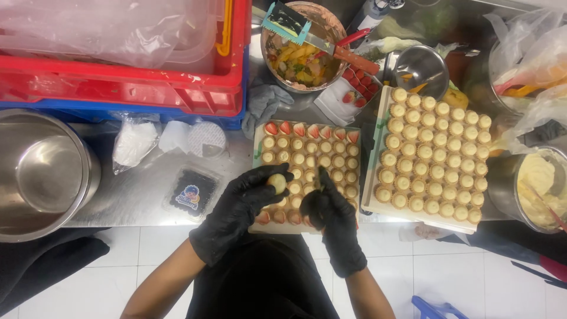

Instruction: Cutting and placing strawberry halves onto small round pastry bases.

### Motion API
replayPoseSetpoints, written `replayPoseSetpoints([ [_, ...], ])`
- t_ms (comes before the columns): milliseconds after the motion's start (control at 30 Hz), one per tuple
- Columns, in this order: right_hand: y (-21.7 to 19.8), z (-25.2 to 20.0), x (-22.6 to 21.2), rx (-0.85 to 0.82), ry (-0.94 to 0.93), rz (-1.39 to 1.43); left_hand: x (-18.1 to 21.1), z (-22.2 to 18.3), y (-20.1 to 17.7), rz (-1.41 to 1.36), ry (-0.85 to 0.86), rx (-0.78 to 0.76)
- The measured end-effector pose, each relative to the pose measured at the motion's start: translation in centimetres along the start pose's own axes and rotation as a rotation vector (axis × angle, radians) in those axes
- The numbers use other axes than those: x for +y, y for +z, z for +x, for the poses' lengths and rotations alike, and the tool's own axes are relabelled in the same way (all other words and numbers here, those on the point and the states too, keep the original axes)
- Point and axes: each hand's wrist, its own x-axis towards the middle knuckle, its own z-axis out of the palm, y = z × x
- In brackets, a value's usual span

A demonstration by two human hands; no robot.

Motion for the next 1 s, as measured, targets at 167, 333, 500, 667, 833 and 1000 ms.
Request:
replayPoseSetpoints([
  [167,-1.5,9.8,-1.8,0.050,-0.417,0.025,-0.7,-0.4,0.9,-0.105,-0.049,0.176],
  [333,-2.3,20.2,-4.5,-0.028,-0.349,-0.127,-3.0,-1.3,1.1,0.005,-0.067,0.334],
  [500,-2.8,15.4,-4.6,-0.290,-0.186,0.042,-5.7,-0.2,0.8,-0.434,0.214,0.238],
  [667,-2.2,2.5,-4.7,-0.481,0.044,-0.061,-7.7,2.9,2.2,-0.298,0.296,0.321],
  [833,-4.7,-1.4,-0.5,-0.439,-0.158,-0.137,-7.1,3.1,5.2,0.008,0.321,0.318],
  [1000,-6.0,-2.9,1.0,-0.296,-0.324,-0.197,-9.9,3.5,6.3,-0.070,0.364,0.119],
])
